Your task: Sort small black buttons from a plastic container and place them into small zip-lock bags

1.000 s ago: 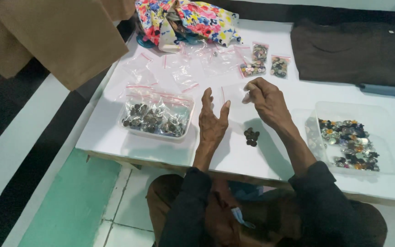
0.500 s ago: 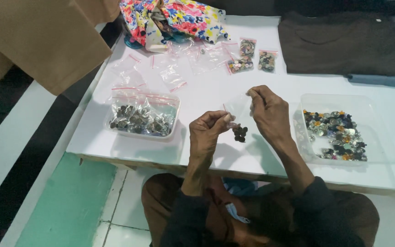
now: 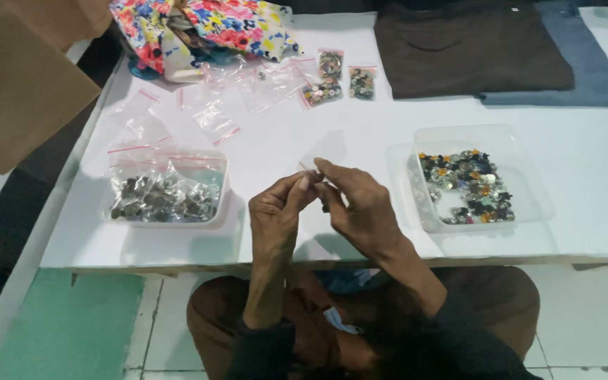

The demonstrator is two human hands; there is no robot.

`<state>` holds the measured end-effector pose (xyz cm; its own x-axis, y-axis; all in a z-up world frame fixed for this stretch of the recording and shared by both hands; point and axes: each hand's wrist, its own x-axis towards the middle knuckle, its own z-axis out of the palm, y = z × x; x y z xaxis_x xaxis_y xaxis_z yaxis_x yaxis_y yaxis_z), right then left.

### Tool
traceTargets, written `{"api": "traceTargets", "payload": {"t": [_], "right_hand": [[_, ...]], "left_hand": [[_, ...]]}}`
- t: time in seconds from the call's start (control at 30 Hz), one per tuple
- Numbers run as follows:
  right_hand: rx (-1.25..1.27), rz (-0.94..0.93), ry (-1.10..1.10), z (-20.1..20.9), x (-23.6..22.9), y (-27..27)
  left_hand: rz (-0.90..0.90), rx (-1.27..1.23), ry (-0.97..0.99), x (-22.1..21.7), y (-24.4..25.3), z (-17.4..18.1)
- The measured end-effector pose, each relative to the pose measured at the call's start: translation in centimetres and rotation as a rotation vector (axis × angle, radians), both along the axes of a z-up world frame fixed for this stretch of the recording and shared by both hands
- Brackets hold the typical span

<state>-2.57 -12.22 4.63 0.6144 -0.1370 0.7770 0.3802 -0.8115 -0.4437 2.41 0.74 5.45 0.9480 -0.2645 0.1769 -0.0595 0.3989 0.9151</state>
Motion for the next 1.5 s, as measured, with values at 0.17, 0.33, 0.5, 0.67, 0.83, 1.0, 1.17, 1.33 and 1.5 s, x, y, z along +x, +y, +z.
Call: {"api": "traceTargets", "payload": {"t": [0.17,0.33,0.5,0.67,0.83,1.0,1.17,1.33,1.5], "right_hand": [[-0.208,-0.083,-0.075,-0.6,0.2,0.9],[0.088,0.011,-0.008,-1.0,-0.3,0.0],[0.294,-0.018,0.152,0.3,-1.2,-0.5],[0.255,-0.004,0.192,1.7,-2.2,0.4],[0.148,0.014,0.188,0.4,-2.1,0.2],[0.190,-0.033,0.165,1.2,-2.5,0.6],[0.220,-0.069,0.165,0.3,-2.2,0.8],[0.179,-0.064,0.181,0.3,-1.6,0.0],[0.129,-0.099,0.197,-0.7,-1.7,-1.9]], "left_hand": [[0.024,0.048,0.017,-0.5,-1.0,-0.3],[0.031,0.034,0.039,0.0,-1.2,-1.2],[-0.017,-0.059,0.043,-0.5,-1.7,-1.6],[0.042,0.091,-0.010,-1.1,-1.6,-0.4],[0.106,0.169,-0.027,-1.0,-1.9,-1.2],[0.103,0.198,-0.062,-1.8,-1.2,0.5],[0.259,0.381,-0.316,-1.9,-2.1,-0.5],[0.309,0.525,-0.556,-2.3,-2.3,-0.6],[0.348,0.694,-0.678,-1.9,-1.7,-0.3]]}}
